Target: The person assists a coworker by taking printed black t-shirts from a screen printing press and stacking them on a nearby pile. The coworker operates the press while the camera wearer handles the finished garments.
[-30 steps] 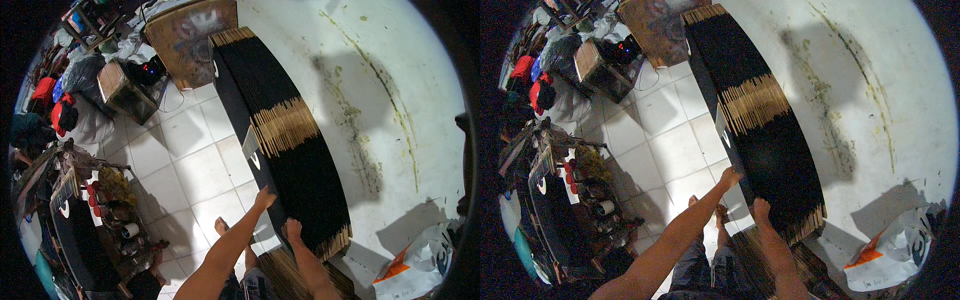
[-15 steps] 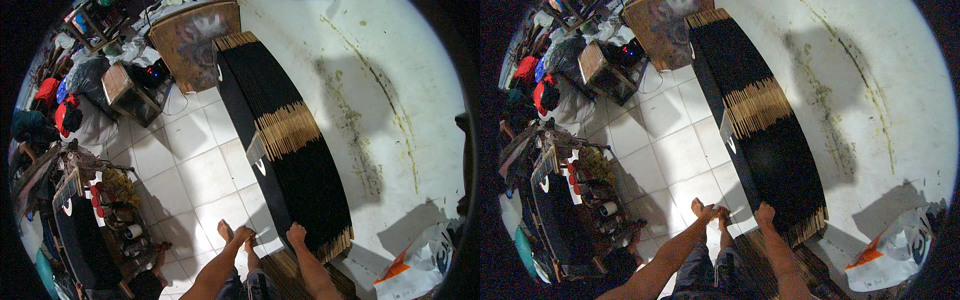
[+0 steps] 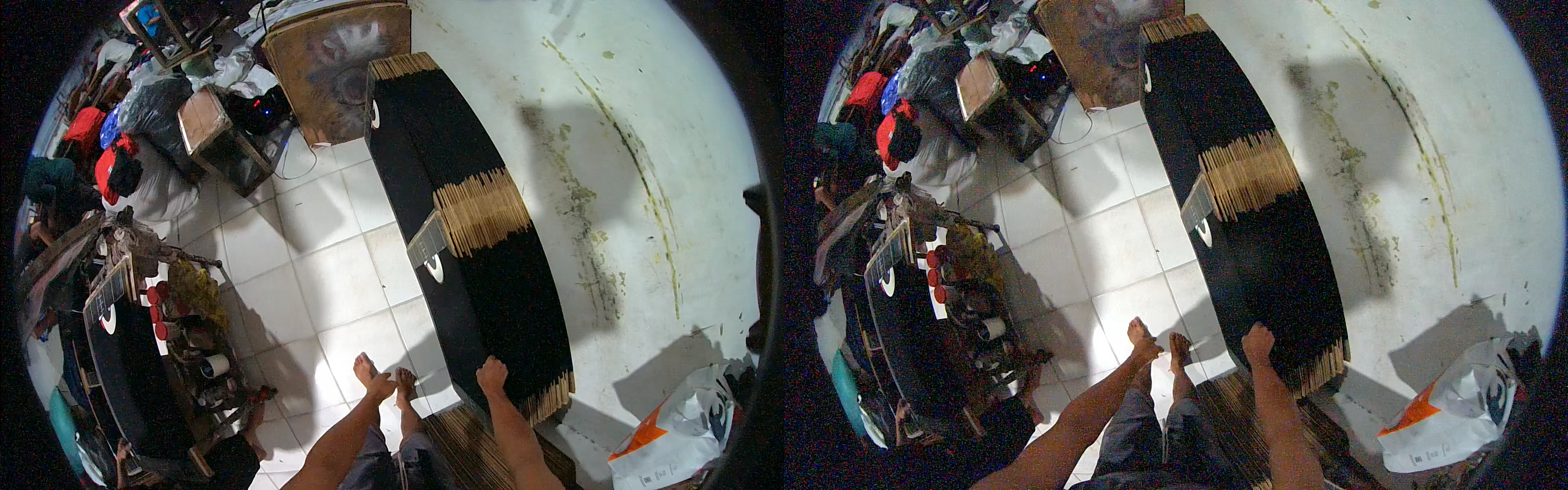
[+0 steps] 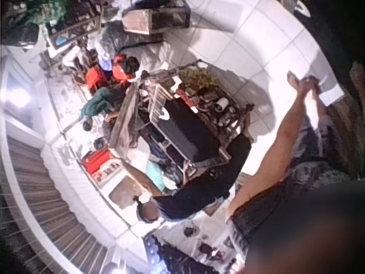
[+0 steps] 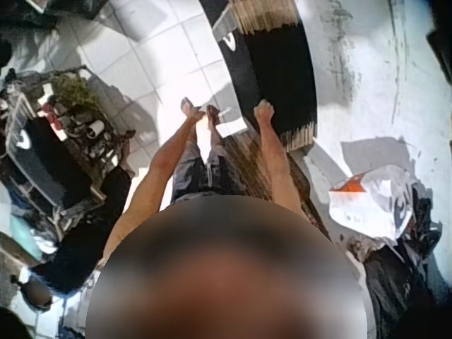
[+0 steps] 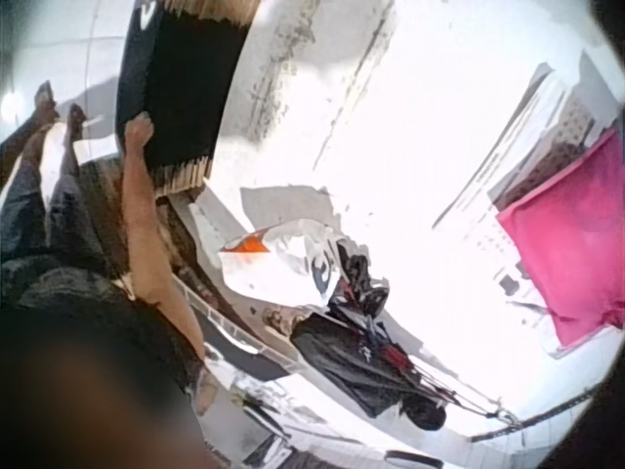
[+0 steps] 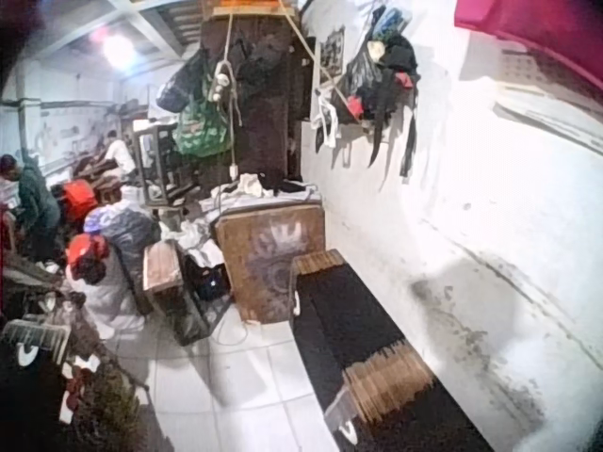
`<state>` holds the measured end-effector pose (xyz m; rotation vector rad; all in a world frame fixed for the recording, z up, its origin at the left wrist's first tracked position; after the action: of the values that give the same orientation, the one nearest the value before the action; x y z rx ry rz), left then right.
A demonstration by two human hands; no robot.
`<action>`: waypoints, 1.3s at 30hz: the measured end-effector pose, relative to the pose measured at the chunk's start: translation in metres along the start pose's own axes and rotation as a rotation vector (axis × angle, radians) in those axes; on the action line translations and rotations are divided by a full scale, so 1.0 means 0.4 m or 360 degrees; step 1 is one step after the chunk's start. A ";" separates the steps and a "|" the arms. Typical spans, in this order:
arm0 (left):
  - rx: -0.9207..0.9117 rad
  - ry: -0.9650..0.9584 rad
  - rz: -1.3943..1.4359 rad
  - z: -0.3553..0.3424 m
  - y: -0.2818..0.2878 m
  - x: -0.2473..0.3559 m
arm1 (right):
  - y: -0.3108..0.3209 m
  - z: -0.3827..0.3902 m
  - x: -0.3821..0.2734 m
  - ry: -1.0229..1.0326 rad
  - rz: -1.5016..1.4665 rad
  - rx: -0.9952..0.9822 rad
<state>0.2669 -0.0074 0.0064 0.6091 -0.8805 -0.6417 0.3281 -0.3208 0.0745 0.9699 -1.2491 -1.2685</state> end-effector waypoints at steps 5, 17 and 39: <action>-0.0548 0.0018 0.0199 0.064 -0.037 -0.163 | 0.004 -0.021 0.009 -0.0031 -0.0051 -0.0080; -0.0811 0.0493 -0.0212 0.423 -0.102 -0.521 | 0.072 0.007 -0.028 -0.0151 -0.0010 -0.0248; -0.0311 -0.0483 0.0064 0.181 0.225 -0.498 | 0.303 0.062 -0.210 -0.0099 -0.0208 -0.0092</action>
<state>0.1331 0.1803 0.0072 0.3212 -1.0946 -0.7857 0.3296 -0.2221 0.1866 0.9903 -1.2058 -1.4385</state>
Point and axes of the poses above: each hand's wrist, its own z-axis away from the middle knuckle, its own y-axis out of the back of the hand, x = y × z, the point moved 3 cm from there along -z, towards the middle knuckle, and after that the axes turned 9 degrees about x, right-handed, at the moved point
